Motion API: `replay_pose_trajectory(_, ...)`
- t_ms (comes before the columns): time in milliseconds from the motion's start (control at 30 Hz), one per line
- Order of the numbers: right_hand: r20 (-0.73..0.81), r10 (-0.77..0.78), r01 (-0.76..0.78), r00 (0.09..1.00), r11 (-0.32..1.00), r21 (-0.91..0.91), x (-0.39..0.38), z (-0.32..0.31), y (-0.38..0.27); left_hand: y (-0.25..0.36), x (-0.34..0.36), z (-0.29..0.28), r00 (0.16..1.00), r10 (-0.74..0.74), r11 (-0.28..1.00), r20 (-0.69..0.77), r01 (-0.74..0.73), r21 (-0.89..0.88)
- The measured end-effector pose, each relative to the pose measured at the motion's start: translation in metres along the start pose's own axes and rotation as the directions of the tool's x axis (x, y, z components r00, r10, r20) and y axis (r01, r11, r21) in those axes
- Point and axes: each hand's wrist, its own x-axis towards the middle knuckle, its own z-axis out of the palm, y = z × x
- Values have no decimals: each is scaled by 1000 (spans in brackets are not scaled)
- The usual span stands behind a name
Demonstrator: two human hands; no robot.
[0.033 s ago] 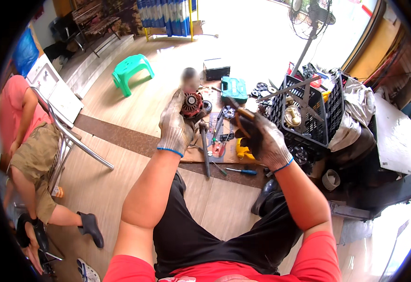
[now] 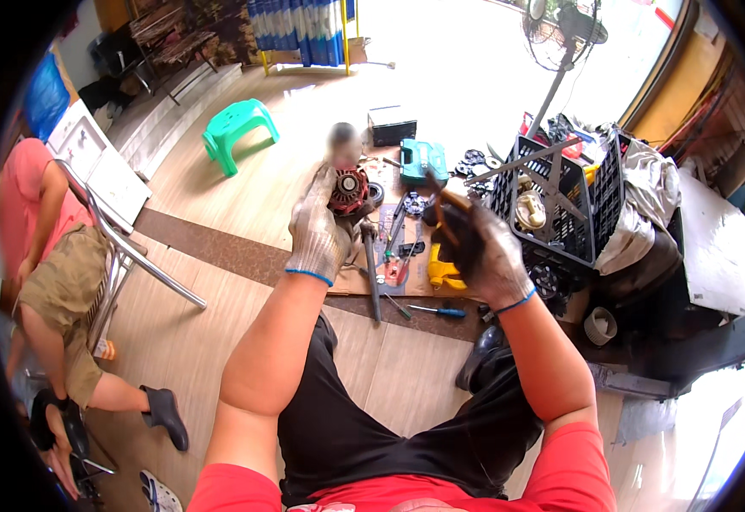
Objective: The person holds a mechanical component and uses a small tool to manipulate wires and brushes inside the housing.
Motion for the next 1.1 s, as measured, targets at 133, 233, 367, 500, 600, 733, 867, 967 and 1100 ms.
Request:
replay_pose_trajectory(133, 109, -368, 371, 923, 928, -10, -17, 30, -49, -1, -11, 12, 1000, 3, 997, 7, -3, 76)
replay_pose_trajectory(233, 125, -77, 106, 989, 964, -245, -29, 41, -43, -2, -16, 22, 999, 32, 985, -44, -24, 171)
replay_pose_trajectory(367, 230, -45, 170, 972, 812, -559, -23, 34, 3, -4, -5, 6, 998, 56, 982, -38, -48, 185)
replay_pose_trajectory(500, 259, -171, 310, 950, 582, -752, -12, 19, 26, -8, -10, 18, 995, 77, 980, -57, -65, 186)
replay_pose_trajectory(600, -1, 172, -164, 985, 938, -306, -13, 35, 17, -7, -15, 20, 995, 75, 977, -65, -60, 206)
replay_pose_trajectory(733, 104, 64, -1, 992, 858, -514, -9, 24, 24, -8, -19, 23, 996, 70, 977, -53, -57, 206)
replay_pose_trajectory(867, 215, -31, 168, 976, 734, -658, -4, 11, 33, -8, -22, 24, 997, 65, 974, -29, -57, 219)
replay_pose_trajectory(967, 346, -150, 371, 926, 532, -761, -1, 4, 37, -10, -23, 26, 997, 81, 971, -13, -76, 226)
replay_pose_trajectory(1100, 612, -311, 614, 727, -105, -782, -12, 24, 21, -7, -26, 23, 996, 86, 973, -16, -80, 217)
